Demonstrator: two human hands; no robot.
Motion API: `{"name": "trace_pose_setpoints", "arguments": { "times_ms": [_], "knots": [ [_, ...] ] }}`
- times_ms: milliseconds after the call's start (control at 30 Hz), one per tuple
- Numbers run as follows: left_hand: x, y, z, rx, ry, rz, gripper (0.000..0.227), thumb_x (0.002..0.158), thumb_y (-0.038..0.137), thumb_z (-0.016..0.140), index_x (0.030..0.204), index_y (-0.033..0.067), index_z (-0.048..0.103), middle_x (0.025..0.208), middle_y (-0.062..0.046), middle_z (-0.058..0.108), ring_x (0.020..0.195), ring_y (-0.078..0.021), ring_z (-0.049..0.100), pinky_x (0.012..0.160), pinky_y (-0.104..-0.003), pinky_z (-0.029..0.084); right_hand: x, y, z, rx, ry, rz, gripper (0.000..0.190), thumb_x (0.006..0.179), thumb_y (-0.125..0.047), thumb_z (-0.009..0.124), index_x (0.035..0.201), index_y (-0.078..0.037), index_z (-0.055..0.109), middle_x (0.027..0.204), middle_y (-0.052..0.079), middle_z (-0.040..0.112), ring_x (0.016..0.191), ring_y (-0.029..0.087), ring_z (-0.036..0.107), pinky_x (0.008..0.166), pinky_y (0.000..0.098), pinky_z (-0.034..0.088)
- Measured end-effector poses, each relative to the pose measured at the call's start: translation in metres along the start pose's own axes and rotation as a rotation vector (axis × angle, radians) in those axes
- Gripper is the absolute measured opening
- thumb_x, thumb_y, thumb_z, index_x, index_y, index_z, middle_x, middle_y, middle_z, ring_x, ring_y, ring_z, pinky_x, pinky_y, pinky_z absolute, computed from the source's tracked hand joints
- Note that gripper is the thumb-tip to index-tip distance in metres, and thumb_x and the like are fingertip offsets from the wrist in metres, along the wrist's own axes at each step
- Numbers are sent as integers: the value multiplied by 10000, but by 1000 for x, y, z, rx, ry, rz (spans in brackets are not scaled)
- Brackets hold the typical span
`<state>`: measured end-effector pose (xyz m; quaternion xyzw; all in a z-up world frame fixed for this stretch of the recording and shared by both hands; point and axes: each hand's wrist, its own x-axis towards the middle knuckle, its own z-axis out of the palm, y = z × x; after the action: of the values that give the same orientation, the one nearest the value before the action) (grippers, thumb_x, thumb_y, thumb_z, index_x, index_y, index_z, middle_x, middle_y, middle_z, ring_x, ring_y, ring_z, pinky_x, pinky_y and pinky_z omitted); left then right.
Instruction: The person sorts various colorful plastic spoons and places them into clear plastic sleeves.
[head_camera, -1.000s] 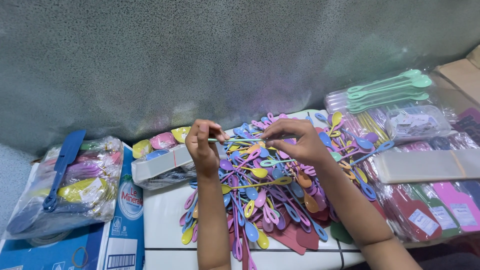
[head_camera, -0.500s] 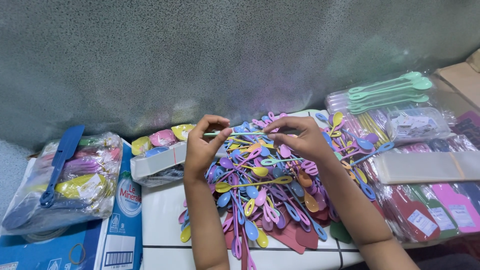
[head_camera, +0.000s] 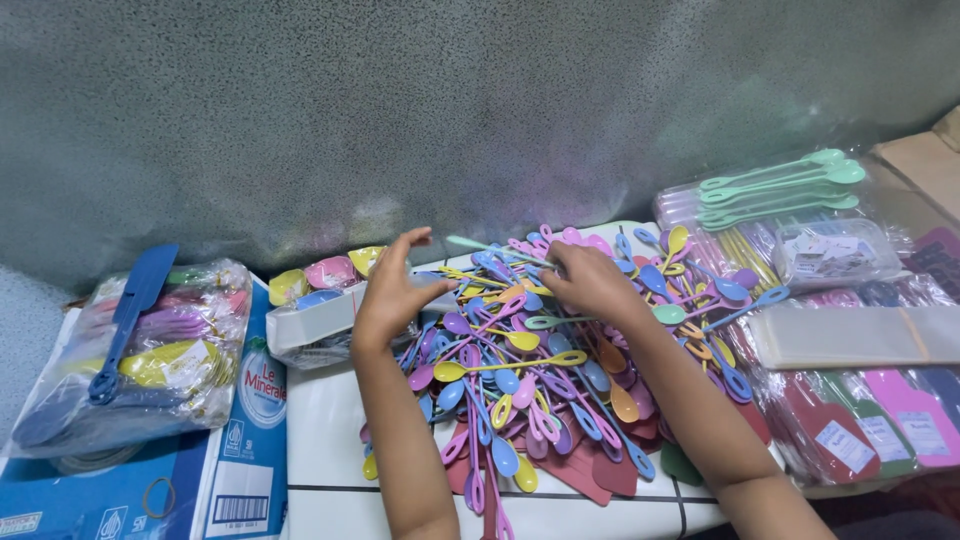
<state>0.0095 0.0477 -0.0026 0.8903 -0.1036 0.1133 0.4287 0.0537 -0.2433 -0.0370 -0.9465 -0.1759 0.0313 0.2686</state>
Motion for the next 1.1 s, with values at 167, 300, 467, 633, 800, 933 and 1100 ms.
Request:
{"name": "trace_pose_setpoints", "arguments": {
  "times_ms": [167,300,467,633,800,933,1100],
  "knots": [
    [21,-79,31,415,-110,-273,674,735,315,901,1342,180,642,1394,-66,613,1447,-359,389,1179,-703,167,19,15,23,61,108,16,291,905,-286,644,794,-19,680,779,232,686,844,480,681,784,537,512],
    [27,-95,47,549,-261,-425,820,640,473,942,1364,223,650,1509,-60,530,1539,-377,221,1166,-762,80,21,1,39,103,75,-66,277,921,-310,692,851,-42,692,864,192,712,919,452,689,833,550,521],
    [29,-127,60,512,-259,-362,721,636,485,930,1294,344,670,1408,5,599,1509,-355,297,1158,-772,81,45,-2,70,116,-38,-48,194,897,-286,705,988,-125,763,1011,146,771,1067,435,689,929,545,525],
    [26,-98,42,362,-203,-307,637,702,339,914,1287,244,681,1292,-67,692,1398,-346,479,1187,-731,128,80,-17,90,253,-61,-68,216,867,-190,708,1047,-90,777,1112,192,759,1131,470,655,950,557,534],
    [19,-79,26,209,-163,-232,645,750,347,866,1346,244,642,1315,-62,694,1337,-329,547,1161,-670,258,88,-50,99,507,0,200,303,778,-422,783,934,-163,803,871,63,794,986,327,739,877,468,572],
    [15,-76,21,178,-149,-209,637,747,362,857,1335,243,645,1306,-68,703,1319,-335,573,1135,-652,309,122,-39,142,615,48,279,255,730,-357,859,890,-173,783,806,11,778,869,238,742,815,362,571],
    [17,-84,24,162,-153,-227,726,696,304,902,1359,263,609,1337,-70,685,1331,-336,569,1145,-618,305,106,-66,124,525,152,305,114,748,-310,864,837,-243,838,770,57,778,879,315,760,767,362,575]
  ]
}}
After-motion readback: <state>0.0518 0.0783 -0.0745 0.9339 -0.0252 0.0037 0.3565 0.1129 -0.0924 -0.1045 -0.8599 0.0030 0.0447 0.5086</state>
